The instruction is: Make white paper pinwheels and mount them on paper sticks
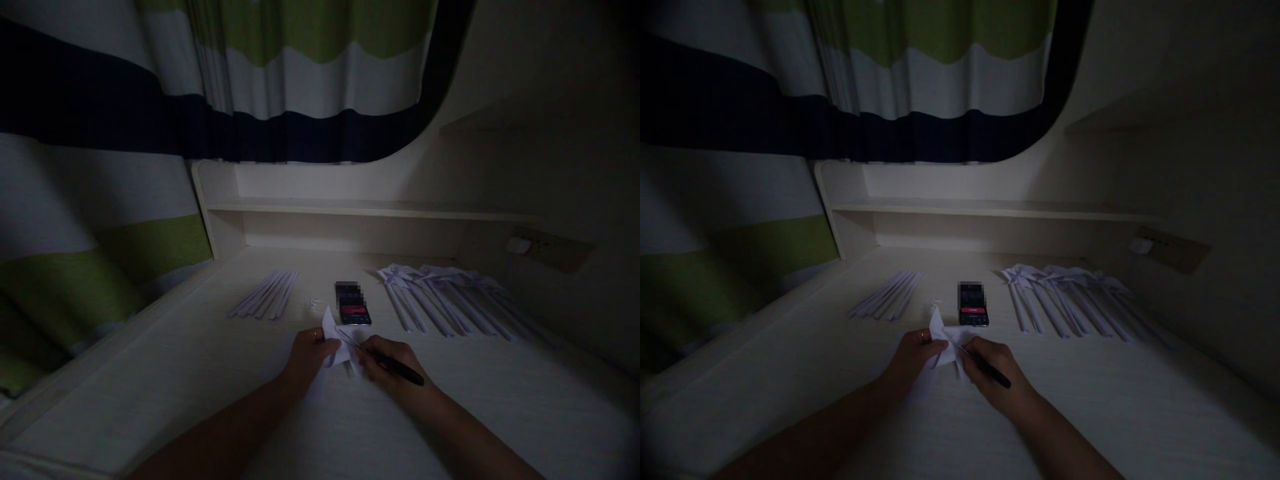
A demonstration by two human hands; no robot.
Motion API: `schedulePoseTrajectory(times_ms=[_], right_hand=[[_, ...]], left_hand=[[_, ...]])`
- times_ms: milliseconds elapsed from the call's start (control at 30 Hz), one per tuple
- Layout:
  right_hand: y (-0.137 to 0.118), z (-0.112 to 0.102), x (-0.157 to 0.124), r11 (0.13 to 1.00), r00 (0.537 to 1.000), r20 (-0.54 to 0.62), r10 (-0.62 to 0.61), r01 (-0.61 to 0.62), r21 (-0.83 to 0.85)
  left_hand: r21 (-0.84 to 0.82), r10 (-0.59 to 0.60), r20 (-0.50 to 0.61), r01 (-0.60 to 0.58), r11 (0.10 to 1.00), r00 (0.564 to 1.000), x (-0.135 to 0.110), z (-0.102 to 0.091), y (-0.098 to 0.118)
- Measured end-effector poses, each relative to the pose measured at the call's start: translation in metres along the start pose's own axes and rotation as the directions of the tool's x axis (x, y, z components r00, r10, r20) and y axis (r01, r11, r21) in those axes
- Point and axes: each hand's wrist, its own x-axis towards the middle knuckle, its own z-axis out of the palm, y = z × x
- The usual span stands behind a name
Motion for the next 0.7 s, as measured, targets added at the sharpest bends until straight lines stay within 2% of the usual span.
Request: schedulePoseTrajectory(times_ms=[233, 400, 700], right_hand=[[-0.0012, -0.0023, -0.0009, 0.964, 0.986, 0.064, -0.153, 0.163, -0.21], [0.001, -0.0035, -0.0019, 0.92, 0.963, 0.156, -0.221, 0.259, -0.295], [0.0035, -0.0067, -0.0017, 0.878, 0.935, 0.215, -0.281, 0.341, -0.335]], left_hand=[[0.166, 0.078, -0.014, -0.075, 0.983, 0.997, 0.0009, -0.0013, -0.0019], [0.135, 0.064, 0.024, -0.066, 0.989, 0.998, 0.0034, -0.0027, -0.0055], [0.085, 0.032, 0.017, -0.033, 0.996, 0.999, 0.0046, -0.0017, -0.0053]])
